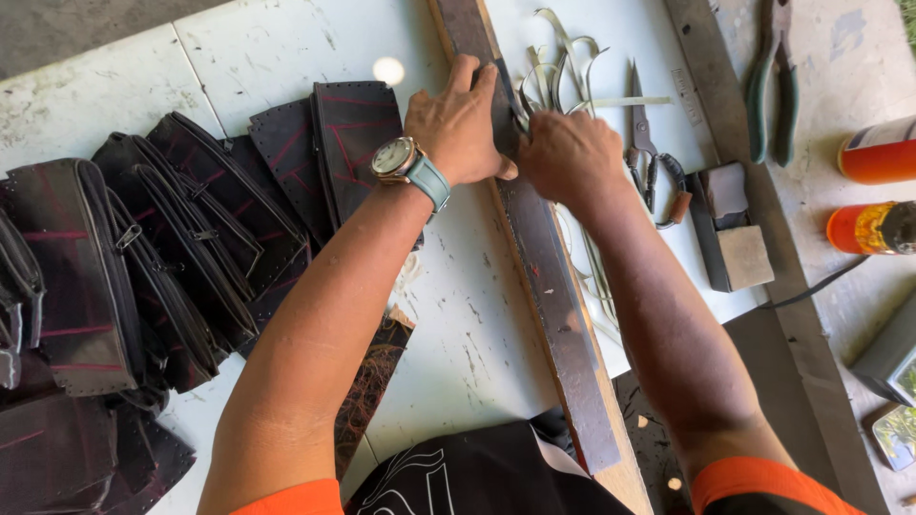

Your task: The person aligns a long strip of black material on a wooden plank and uses a utility knife to trim its edges. The person repeatedly measures, cuts, and removes excess material to produce a straight-edged strip.

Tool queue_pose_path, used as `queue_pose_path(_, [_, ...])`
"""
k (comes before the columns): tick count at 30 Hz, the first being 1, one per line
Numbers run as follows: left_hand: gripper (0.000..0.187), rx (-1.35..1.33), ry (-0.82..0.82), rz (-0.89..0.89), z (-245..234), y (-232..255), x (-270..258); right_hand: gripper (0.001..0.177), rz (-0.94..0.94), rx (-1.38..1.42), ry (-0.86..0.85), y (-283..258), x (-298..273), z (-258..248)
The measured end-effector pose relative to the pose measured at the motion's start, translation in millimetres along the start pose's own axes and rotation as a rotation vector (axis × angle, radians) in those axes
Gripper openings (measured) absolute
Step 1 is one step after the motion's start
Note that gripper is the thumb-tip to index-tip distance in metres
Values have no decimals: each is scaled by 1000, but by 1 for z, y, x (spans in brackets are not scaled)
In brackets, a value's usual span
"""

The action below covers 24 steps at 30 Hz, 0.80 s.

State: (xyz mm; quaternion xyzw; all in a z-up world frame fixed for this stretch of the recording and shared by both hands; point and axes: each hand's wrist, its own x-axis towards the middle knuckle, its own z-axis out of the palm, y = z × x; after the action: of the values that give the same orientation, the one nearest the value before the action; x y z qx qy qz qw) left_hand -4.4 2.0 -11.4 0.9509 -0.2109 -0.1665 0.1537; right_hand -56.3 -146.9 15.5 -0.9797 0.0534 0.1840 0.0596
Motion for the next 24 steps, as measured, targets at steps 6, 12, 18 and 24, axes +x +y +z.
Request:
queue_pose_path(6, [127,-8,-8,-13,3,1,0,34,38,5,-19,10,-58,13])
queue_pose_path(12, [82,-31,242,129,17,2,-20,35,49,5,-14,14,-76,23])
queue_pose_path(18, [65,-45,315,226,50,38,-78,32,35,13,21,15,-76,25])
queue_pose_path(24, [98,14,125,172,36,55,-84,34,54,26,-47,14,-85,24])
